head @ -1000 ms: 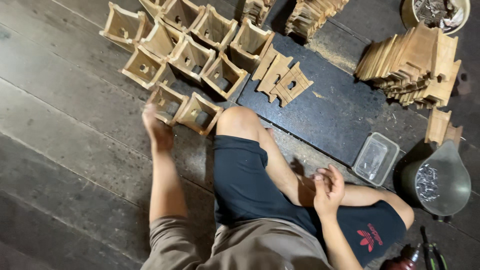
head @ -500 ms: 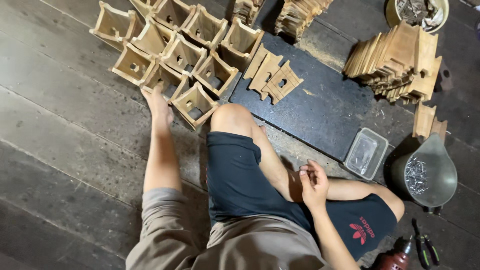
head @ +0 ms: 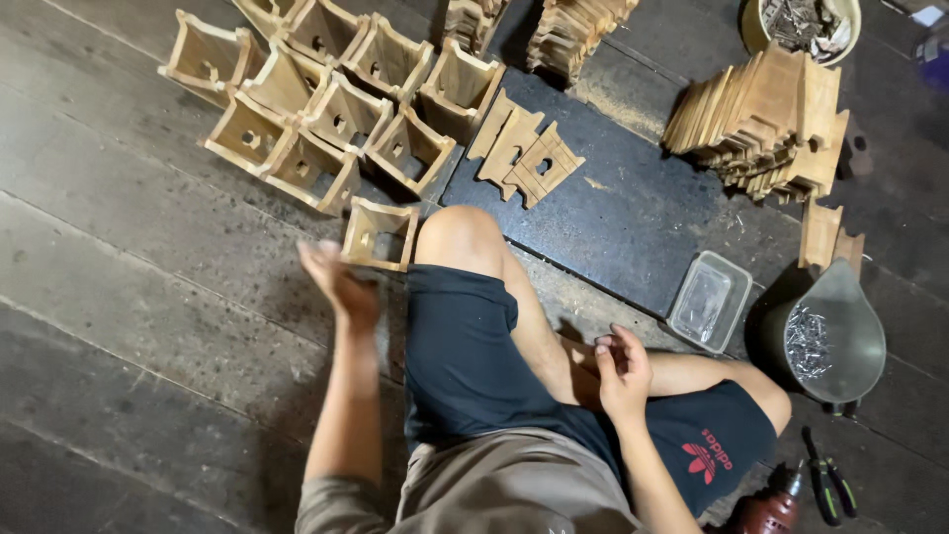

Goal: The person assembles wooden birdhouse components by placing small nails into pre-drilled holes and hammering them into place while sitting on the floor.

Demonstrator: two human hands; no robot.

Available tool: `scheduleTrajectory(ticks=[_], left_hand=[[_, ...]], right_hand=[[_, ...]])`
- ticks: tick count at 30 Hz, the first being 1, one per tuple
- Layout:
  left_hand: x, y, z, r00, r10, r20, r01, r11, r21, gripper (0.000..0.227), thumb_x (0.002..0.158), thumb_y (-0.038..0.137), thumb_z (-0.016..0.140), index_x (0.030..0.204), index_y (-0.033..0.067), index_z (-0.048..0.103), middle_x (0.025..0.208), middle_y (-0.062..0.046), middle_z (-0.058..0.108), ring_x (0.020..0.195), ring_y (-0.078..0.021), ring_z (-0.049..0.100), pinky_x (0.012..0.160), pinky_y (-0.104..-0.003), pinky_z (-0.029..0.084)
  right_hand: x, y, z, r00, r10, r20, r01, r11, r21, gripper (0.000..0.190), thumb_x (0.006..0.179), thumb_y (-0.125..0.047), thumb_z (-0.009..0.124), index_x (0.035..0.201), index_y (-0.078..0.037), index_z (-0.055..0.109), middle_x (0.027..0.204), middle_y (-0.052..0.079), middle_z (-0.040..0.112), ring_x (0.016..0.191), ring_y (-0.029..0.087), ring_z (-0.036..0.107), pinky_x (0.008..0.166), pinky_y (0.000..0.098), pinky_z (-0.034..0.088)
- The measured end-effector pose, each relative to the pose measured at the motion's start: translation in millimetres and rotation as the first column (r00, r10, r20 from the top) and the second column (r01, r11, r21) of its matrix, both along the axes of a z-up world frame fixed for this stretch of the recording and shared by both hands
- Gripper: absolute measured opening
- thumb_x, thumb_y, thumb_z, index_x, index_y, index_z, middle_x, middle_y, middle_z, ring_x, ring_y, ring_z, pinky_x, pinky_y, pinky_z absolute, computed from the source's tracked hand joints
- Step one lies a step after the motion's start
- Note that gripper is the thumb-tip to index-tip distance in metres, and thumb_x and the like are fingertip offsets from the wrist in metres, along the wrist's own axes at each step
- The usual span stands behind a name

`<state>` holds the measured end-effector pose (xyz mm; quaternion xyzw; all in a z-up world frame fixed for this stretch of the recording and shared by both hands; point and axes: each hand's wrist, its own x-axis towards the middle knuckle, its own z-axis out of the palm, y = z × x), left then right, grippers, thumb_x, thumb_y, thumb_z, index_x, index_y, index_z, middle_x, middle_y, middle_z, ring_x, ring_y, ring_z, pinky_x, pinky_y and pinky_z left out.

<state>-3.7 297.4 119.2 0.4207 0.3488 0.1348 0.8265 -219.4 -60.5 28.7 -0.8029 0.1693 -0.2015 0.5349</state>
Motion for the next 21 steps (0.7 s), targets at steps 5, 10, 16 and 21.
scheduleTrajectory(ticks=[5, 10, 16, 21], left_hand=[[34.2, -5.1, -156.8, 0.997, 0.024, 0.070, -0.038, 0.980, 0.196, 0.090, 0.078, -0.003, 0.072, 0.156, 0.0103, 0.028, 0.145, -0.022, 0.040, 0.132, -0.0296, 0.045, 0.112, -0.049, 0.036], [79.6, -13.3, -177.1, 0.990, 0.096, 0.105, -0.120, 0.960, 0.251, 0.088, 0.070, -0.010, 0.062, 0.153, 0.0020, 0.033, 0.136, -0.022, 0.051, 0.123, -0.0288, 0.054, 0.107, -0.047, 0.042], [83.9, -27.6, -138.7, 0.983, 0.138, 0.119, -0.151, 0.982, 0.113, 0.096, 0.070, -0.012, 0.065, 0.157, 0.0098, 0.029, 0.150, -0.025, 0.040, 0.131, -0.0341, 0.050, 0.109, -0.051, 0.045], [81.7, -15.9, -79.8, 0.988, 0.087, -0.129, -0.094, 0.994, -0.048, 0.107, 0.081, 0.018, 0.069, 0.164, 0.0111, 0.003, 0.158, -0.023, 0.040, 0.128, -0.0352, 0.059, 0.100, -0.047, 0.055]], right_hand=[[1.6, -0.6, -8.9, 0.999, -0.006, -0.038, 0.006, 1.000, -0.008, 0.040, 0.091, 0.002, 0.071, 0.130, -0.002, 0.068, 0.095, 0.015, 0.074, 0.088, 0.021, 0.068, 0.083, 0.0375, 0.055], [-4.1, -4.0, -11.5, 0.999, 0.014, -0.051, -0.017, 0.999, -0.042, 0.039, 0.089, -0.001, 0.073, 0.128, -0.004, 0.070, 0.095, 0.014, 0.076, 0.092, 0.022, 0.070, 0.088, 0.0389, 0.055], [-3.0, 36.3, 41.2, 0.838, 0.463, -0.287, -0.516, 0.844, -0.147, 0.009, 0.080, -0.021, 0.083, 0.087, -0.017, 0.077, 0.078, 0.003, 0.075, 0.081, 0.029, 0.074, 0.078, 0.0424, 0.058], [-0.7, 66.4, 101.2, 0.476, 0.609, -0.635, -0.841, 0.526, -0.125, 0.011, 0.088, -0.023, 0.071, 0.096, -0.015, 0.067, 0.098, 0.007, 0.076, 0.096, 0.030, 0.071, 0.077, 0.0423, 0.052]])
